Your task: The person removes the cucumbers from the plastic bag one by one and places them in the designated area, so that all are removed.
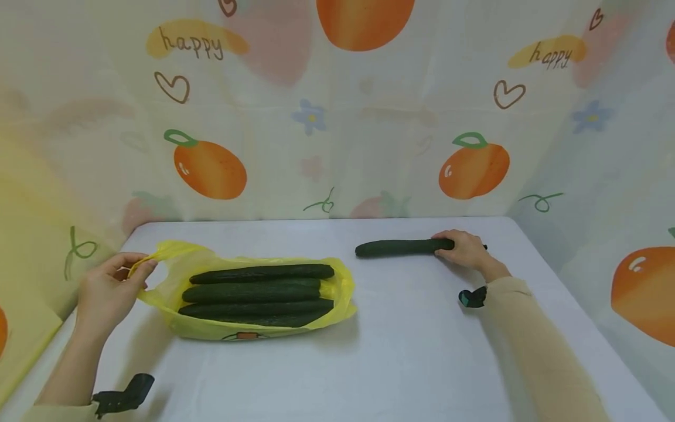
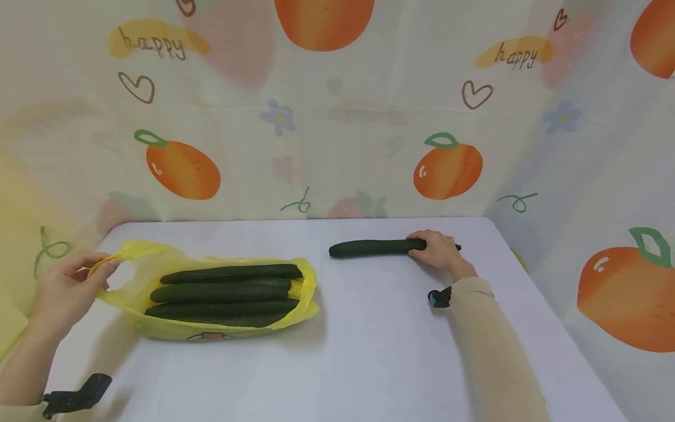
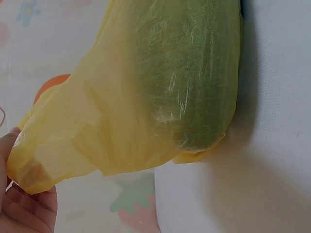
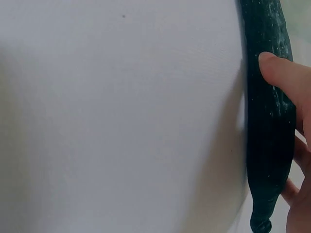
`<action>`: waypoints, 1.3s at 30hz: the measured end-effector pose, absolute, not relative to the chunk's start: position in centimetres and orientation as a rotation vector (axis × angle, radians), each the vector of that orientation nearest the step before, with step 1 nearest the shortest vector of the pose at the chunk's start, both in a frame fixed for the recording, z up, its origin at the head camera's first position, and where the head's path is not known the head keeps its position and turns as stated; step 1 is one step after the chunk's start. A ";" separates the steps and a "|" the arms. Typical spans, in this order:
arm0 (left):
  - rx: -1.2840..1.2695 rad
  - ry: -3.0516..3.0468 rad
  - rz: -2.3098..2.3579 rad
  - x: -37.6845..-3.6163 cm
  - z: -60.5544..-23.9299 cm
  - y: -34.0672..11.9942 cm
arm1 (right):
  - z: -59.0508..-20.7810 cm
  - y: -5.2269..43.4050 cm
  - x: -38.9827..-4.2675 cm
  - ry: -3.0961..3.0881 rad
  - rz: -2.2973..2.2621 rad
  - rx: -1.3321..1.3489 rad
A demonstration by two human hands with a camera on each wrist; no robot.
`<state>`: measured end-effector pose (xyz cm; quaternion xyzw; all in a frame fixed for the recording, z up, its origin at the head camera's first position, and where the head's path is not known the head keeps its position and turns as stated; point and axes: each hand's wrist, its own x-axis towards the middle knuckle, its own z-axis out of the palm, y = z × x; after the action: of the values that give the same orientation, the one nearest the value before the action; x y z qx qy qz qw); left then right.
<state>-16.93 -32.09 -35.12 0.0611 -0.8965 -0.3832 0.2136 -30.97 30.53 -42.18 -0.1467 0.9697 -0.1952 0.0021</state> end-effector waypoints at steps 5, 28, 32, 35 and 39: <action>0.157 -2.481 -1.050 -16.8 -35.0 -32.1 | -42.2 30.2 -31.0 3.060 -0.612 -0.445; 0.159 -2.463 -1.034 -16.8 -35.1 -31.8 | -41.1 29.1 -31.0 3.082 -0.782 -0.523; 0.159 -2.461 -1.051 -16.9 -35.1 -31.7 | -40.3 28.8 -30.9 3.099 -0.847 -0.543; 0.166 -2.469 -1.046 -16.8 -35.1 -31.7 | -39.8 28.6 -30.9 3.110 -0.850 -0.581; 0.156 -2.455 -1.061 -16.8 -35.0 -31.6 | -39.0 27.9 -30.7 3.121 -0.879 -0.644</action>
<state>-16.77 -31.57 -34.99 0.0566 -0.8920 -0.3855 0.2291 -30.65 27.88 -38.95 -0.1942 0.9410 -0.2649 -0.0820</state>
